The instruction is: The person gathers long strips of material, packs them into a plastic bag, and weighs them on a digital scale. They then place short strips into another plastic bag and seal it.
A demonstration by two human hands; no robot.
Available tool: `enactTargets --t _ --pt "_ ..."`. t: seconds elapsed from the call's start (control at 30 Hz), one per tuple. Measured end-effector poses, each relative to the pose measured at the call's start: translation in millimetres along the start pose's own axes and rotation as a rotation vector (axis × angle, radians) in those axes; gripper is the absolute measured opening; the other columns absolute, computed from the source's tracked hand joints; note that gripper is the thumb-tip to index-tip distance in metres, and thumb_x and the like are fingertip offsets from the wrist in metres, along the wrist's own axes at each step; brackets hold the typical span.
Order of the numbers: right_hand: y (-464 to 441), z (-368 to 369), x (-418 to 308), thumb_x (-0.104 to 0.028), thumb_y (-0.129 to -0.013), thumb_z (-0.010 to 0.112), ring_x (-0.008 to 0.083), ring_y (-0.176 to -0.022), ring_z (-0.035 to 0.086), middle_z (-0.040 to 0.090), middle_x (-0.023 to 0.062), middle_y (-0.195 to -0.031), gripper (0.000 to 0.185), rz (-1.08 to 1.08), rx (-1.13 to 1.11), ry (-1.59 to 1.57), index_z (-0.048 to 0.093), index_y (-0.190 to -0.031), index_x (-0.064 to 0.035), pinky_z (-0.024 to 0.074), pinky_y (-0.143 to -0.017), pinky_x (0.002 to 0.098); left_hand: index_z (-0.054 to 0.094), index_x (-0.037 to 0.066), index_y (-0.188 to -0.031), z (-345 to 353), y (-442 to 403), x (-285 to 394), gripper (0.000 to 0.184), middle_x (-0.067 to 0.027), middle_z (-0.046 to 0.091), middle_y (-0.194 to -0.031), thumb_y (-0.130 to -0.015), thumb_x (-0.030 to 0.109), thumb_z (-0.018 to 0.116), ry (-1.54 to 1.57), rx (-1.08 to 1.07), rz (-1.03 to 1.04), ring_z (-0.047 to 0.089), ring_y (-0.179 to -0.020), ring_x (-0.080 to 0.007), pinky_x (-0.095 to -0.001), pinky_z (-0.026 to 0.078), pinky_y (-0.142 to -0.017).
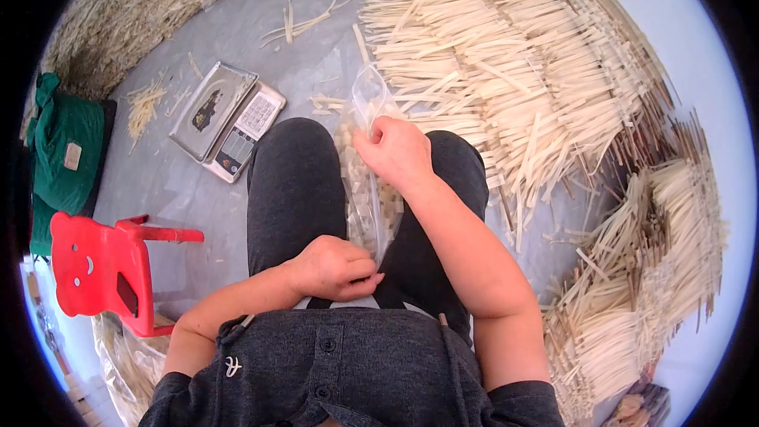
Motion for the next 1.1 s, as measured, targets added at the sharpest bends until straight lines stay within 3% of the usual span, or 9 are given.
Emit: enactTargets --t 0.33,0.43,0.5,0.63,0.73,0.93,1.0,1.1 --pt "-13.2 7.1 2.5 -0.036 -0.076 0.061 0.0356 -0.072 0.063 0.065 0.0183 -0.073 0.036 -0.085 0.0 -0.112 0.063 -0.072 -0.0007 0.0493 -0.066 0.0438 0.049 0.009 -0.06 0.3 -0.5 -0.9 0.027 -0.0059 0.049 -0.058 -0.077 0.017 0.069 0.035 -0.04 0.0 0.056 -0.051 -0.0246 -0.0357 0.045 -0.046" --pt "-13.9 0.2 0.9 -0.03 -0.077 0.063 0.0307 -0.06 0.059 0.061 0.0169 -0.063 0.031 -0.061 0.085 -0.033 0.06 -0.069 0.0002 0.0464 -0.058 0.0398 0.05 0.009 -0.061 1.3 -0.1 -1.9 0.026 -0.006 0.049 -0.059 -0.077 0.017 0.069 0.032 -0.044 0.001 0.056 -0.052 -0.0248 -0.0359 0.045 -0.046" --pt "-19.9 0.4 3.3 -0.033 -0.076 0.06 0.0361 -0.071 0.063 0.064 0.0183 -0.07 0.032 0.019 0.049 0.054 0.063 -0.072 -0.0009 0.0495 -0.065 0.0437 0.05 0.009 -0.061 2.4 0.1 -3.1 0.026 -0.006 0.049 -0.059 -0.077 0.017 0.069 0.035 -0.045 -0.004 0.056 -0.052 -0.025 -0.036 0.045 -0.046" --pt "-29.0 8.1 7.7 -0.035 -0.075 0.06 0.036 -0.072 0.064 0.065 0.0182 -0.071 0.034 -0.106 0.04 -0.019 0.064 -0.072 -0.0016 0.0498 -0.066 0.0431 0.05 0.009 -0.061 2.1 -0.1 -3.9 0.027 -0.006 0.05 -0.059 -0.078 0.017 0.069 0.051 -0.052 -0.004 0.056 -0.052 -0.0254 -0.0363 0.046 -0.047" --pt "-28.0 6.9 7.4 -0.037 -0.074 0.06 0.0362 -0.073 0.064 0.065 0.0186 -0.072 0.035 -0.042 -0.013 -0.079 0.066 -0.074 -0.0023 0.0501 -0.067 0.0429 0.05 0.009 -0.061 3.6 0.8 -4.6 0.027 -0.006 0.05 -0.059 -0.079 0.017 0.068 0.058 -0.056 -0.003 0.057 -0.053 -0.0256 -0.0364 0.046 -0.047" --pt "-28.8 -3.9 0.6 -0.038 -0.073 0.06 0.0362 -0.074 0.064 0.066 0.0182 -0.073 0.037 0.009 0.022 0.093 0.068 -0.076 -0.002 0.05 -0.067 0.0427 0.051 0.009 -0.061 4.7 -0.6 -4.9 0.026 -0.0061 0.051 -0.06 -0.079 0.017 0.068 0.055 -0.077 -0.008 0.057 -0.053 -0.0259 -0.0367 0.046 -0.047" --pt "-25.1 2.4 1.4 -0.036 -0.076 0.062 0.0308 -0.063 0.061 0.062 0.0154 -0.064 0.036 -0.013 0.01 0.135 0.063 -0.07 -0.0005 0.0477 -0.061 0.04 0.051 0.009 -0.061 3.1 -0.2 -5.7 0.026 -0.0062 0.051 -0.06 -0.079 0.017 0.068 0.049 -0.077 -0.003 0.057 -0.053 -0.026 -0.0368 0.046 -0.047" --pt "-15.4 10.1 3.1 -0.03 -0.076 0.062 0.0315 -0.061 0.061 0.062 0.0167 -0.064 0.031 -0.111 0.044 0.011 0.062 -0.07 0.0002 0.0473 -0.059 0.0405 0.051 0.009 -0.061 5.1 2.0 -4.6 0.026 -0.0064 0.051 -0.06 -0.079 0.017 0.068 0.046 -0.075 -0.003 0.057 -0.053 -0.0264 -0.0372 0.046 -0.047"
Point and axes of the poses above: each hand's wrist, its own y-axis away from the middle knuckle, its own z-axis out of the palm, x = y × z, the point moved 7 cm from there along -y, towards the middle knuckle
